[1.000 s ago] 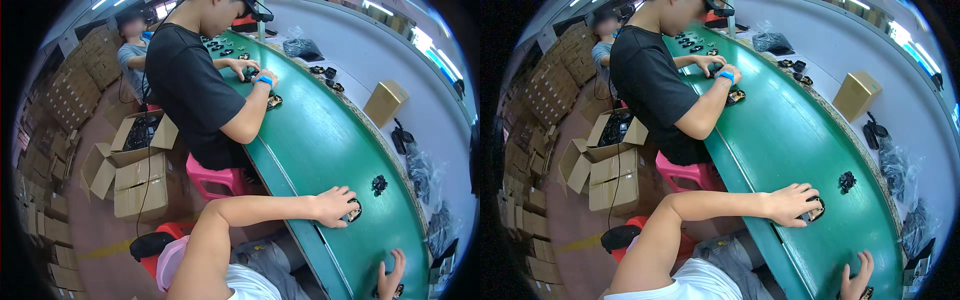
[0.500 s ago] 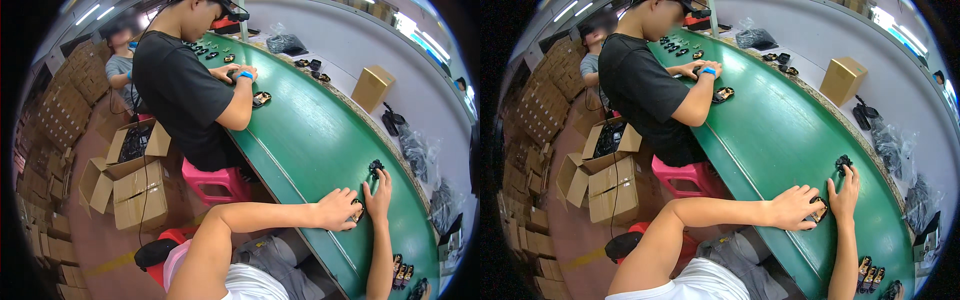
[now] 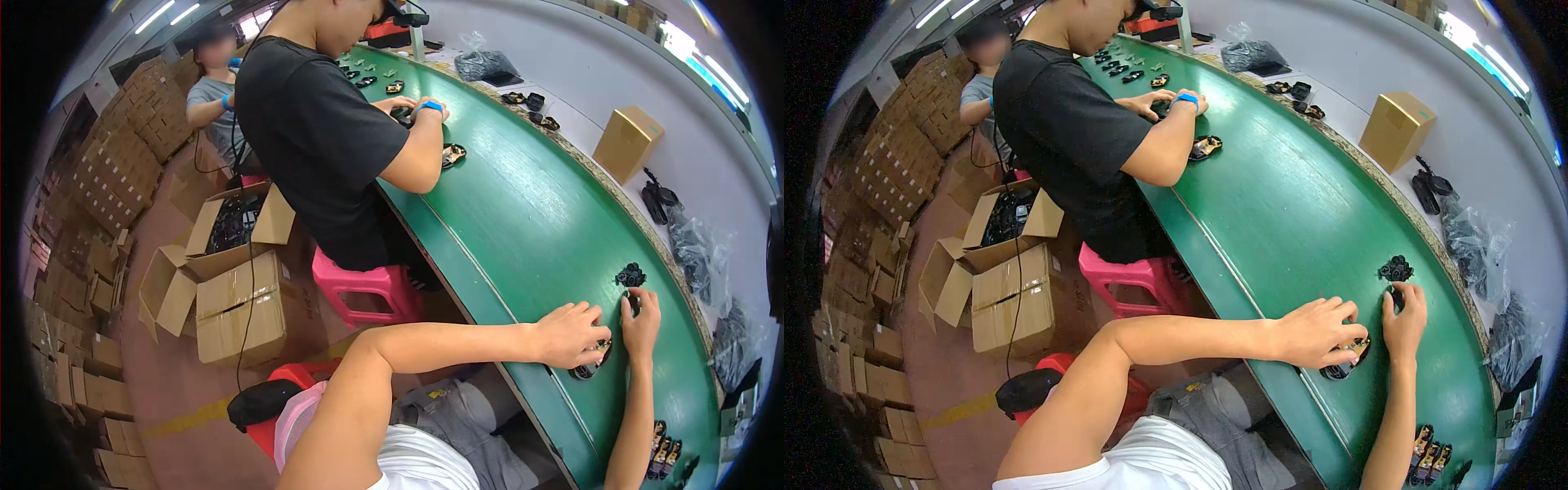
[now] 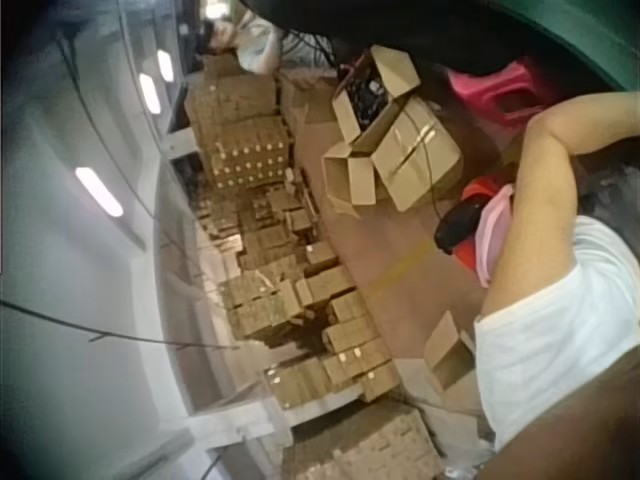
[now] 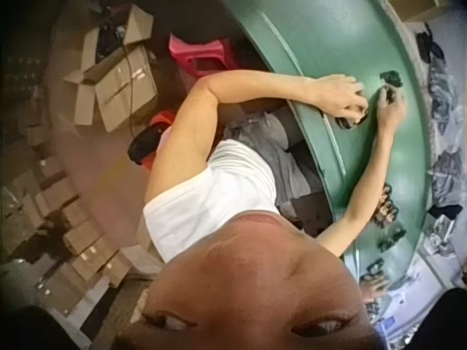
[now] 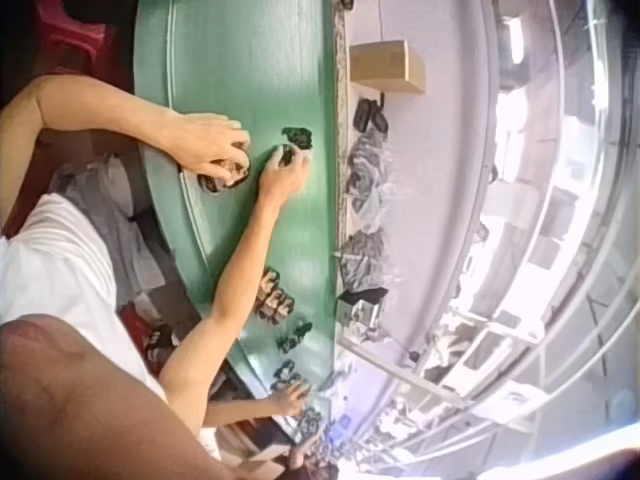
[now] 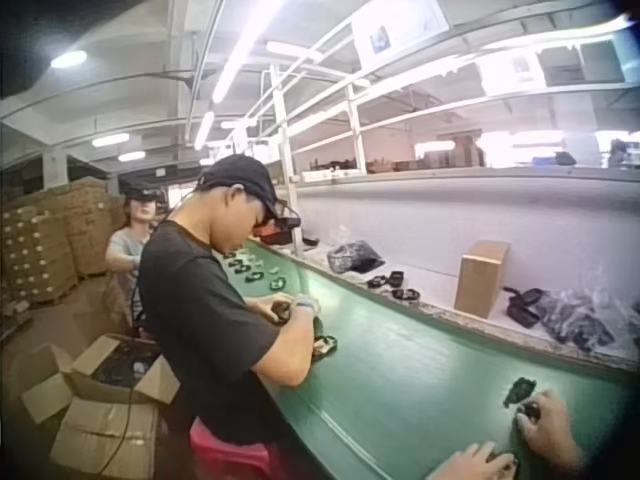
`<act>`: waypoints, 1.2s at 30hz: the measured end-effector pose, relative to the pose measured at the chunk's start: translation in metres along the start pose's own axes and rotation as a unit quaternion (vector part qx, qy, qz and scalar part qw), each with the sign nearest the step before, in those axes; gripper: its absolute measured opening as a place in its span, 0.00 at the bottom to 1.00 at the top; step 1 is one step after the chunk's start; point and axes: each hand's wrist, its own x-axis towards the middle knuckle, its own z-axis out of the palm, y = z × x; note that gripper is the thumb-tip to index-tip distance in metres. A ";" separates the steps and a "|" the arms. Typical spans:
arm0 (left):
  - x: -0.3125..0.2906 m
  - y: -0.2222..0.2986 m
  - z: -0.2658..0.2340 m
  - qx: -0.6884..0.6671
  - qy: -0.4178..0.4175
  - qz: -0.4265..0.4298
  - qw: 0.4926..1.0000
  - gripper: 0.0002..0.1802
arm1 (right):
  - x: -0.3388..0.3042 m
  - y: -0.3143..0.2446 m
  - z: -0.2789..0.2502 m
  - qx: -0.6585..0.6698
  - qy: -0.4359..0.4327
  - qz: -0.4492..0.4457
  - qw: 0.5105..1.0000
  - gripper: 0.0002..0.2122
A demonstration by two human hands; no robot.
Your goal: Assembling small electronic device housings by inserting internal components.
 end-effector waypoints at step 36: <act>0.064 0.031 0.093 -0.251 -0.104 0.056 0.961 0.10 | -0.133 -0.003 -0.101 0.240 -0.011 0.157 0.958 0.10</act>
